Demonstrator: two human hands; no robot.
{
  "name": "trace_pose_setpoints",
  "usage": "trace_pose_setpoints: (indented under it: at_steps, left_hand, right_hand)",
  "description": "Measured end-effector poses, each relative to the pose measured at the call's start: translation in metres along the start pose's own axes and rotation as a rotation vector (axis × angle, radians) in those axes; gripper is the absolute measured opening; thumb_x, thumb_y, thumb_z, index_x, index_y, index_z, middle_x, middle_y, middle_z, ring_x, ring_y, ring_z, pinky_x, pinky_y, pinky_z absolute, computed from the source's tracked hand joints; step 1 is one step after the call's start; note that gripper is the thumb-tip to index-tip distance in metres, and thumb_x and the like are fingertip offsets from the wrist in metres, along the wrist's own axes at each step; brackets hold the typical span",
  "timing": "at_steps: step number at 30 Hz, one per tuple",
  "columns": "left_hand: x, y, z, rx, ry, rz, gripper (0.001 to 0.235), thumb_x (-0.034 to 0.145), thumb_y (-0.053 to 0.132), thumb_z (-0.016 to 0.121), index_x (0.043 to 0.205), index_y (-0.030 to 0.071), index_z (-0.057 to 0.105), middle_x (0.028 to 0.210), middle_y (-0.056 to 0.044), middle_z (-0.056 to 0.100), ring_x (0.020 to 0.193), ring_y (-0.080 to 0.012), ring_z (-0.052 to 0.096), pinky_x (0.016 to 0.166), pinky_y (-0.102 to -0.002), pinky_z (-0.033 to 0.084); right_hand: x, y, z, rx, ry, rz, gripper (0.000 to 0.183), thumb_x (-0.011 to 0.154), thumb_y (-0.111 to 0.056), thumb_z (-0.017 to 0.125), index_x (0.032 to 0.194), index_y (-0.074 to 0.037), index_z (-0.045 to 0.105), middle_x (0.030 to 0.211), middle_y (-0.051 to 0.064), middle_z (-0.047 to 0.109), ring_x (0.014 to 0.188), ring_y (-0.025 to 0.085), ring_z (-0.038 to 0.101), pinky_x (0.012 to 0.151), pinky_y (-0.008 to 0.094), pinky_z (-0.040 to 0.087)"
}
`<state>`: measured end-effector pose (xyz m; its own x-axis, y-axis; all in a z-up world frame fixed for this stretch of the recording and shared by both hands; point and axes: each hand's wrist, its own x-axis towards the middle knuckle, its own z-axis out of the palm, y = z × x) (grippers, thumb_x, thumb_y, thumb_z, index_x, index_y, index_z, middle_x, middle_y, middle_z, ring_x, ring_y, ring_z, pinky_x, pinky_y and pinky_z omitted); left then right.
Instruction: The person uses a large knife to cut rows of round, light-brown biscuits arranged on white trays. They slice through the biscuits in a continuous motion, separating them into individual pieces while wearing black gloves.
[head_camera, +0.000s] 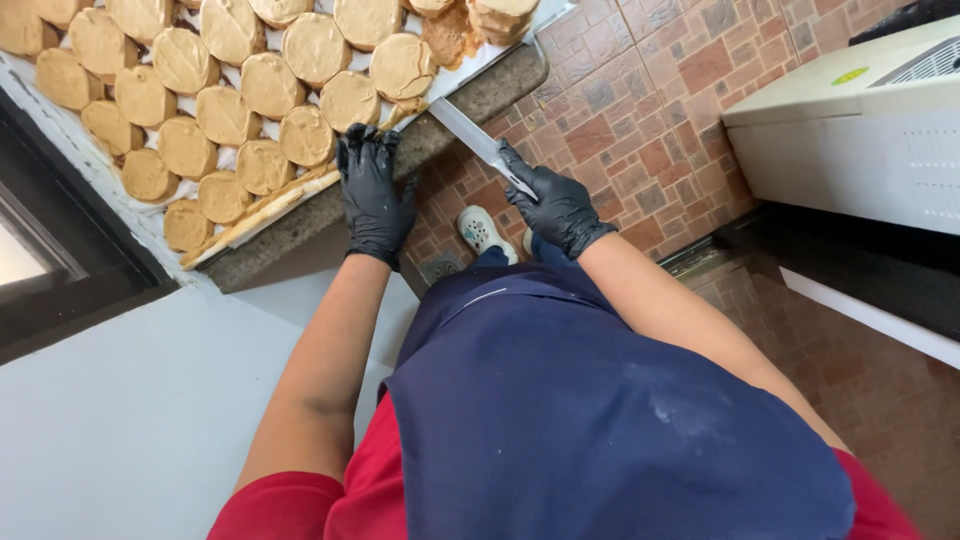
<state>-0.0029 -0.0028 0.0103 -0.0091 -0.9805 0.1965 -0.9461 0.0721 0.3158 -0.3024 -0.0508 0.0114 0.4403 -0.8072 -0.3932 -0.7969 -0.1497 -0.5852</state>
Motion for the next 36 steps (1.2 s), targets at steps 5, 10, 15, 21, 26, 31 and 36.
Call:
trace_pose_setpoints:
  at_steps: [5,10,15,21,26,31,36]
  left_hand:
    - [0.004,0.016,-0.015,0.056,-0.039,-0.035,0.079,0.074,0.016,0.094,0.142,0.003,0.055,0.131,-0.027,0.058,0.137,-0.0520,0.046,0.121,-0.064,0.027]
    - [0.002,0.008,-0.007,0.093,-0.066,-0.046,0.081,0.068,0.020,0.094,0.139,0.003,0.060,0.134,-0.024,0.058,0.140,-0.0484,0.045,0.124,-0.060,0.025]
    - [0.003,0.017,-0.009,0.077,-0.093,-0.114,0.079,0.078,0.023,0.093,0.145,0.005,0.055,0.141,-0.025,0.053,0.144,-0.0482,0.039,0.122,-0.061,0.026]
    - [0.007,0.026,-0.022,0.106,-0.129,-0.130,0.077,0.081,0.023,0.092,0.147,0.003,0.056,0.141,-0.028,0.054,0.143,-0.0493,0.040,0.123,-0.060,0.028]
    - [0.002,0.017,-0.012,0.072,-0.118,-0.122,0.078,0.083,0.026,0.091,0.148,0.004,0.053,0.144,-0.026,0.051,0.145,-0.0486,0.037,0.123,-0.059,0.025]
    - [-0.002,0.010,-0.005,0.055,-0.107,-0.079,0.078,0.086,0.030,0.089,0.149,0.005,0.051,0.143,-0.026,0.050,0.145,-0.0489,0.037,0.124,-0.059,0.022]
    - [-0.001,0.011,-0.002,0.099,-0.120,-0.093,0.082,0.082,0.030,0.091,0.148,0.003,0.051,0.143,-0.025,0.051,0.143,-0.0487,0.040,0.123,-0.059,0.023]
  right_hand:
    - [-0.005,-0.017,-0.015,0.156,0.010,-0.018,0.051,0.098,-0.039,0.060,0.148,-0.033,0.054,0.112,0.015,0.070,0.105,0.044,0.068,0.088,0.054,0.057]
    - [-0.006,-0.024,-0.014,0.000,-0.029,0.037,0.052,0.100,-0.046,0.055,0.150,-0.038,0.050,0.108,0.010,0.069,0.101,0.039,0.070,0.090,0.052,0.057]
    - [0.003,-0.065,-0.031,0.022,-0.018,0.046,0.040,0.100,-0.046,0.052,0.126,-0.018,0.062,0.100,0.016,0.071,0.099,0.041,0.071,0.089,0.052,0.056]
    - [0.041,0.007,0.048,0.376,-0.099,0.127,0.043,0.090,-0.053,0.074,0.115,-0.019,0.066,0.099,0.010,0.076,0.104,0.035,0.072,0.090,0.045,0.057]
    - [0.034,-0.005,0.037,0.402,-0.078,0.153,0.034,0.089,-0.049,0.075,0.105,-0.020,0.066,0.093,0.008,0.075,0.098,0.033,0.073,0.085,0.043,0.058]
    - [0.030,-0.005,0.042,0.398,-0.064,0.162,0.037,0.091,-0.051,0.075,0.106,-0.018,0.065,0.095,0.010,0.073,0.099,0.033,0.072,0.085,0.042,0.058]
    - [0.030,-0.004,0.046,0.352,-0.070,0.105,0.042,0.094,-0.053,0.070,0.108,-0.015,0.061,0.097,0.015,0.073,0.102,0.039,0.071,0.085,0.049,0.056]
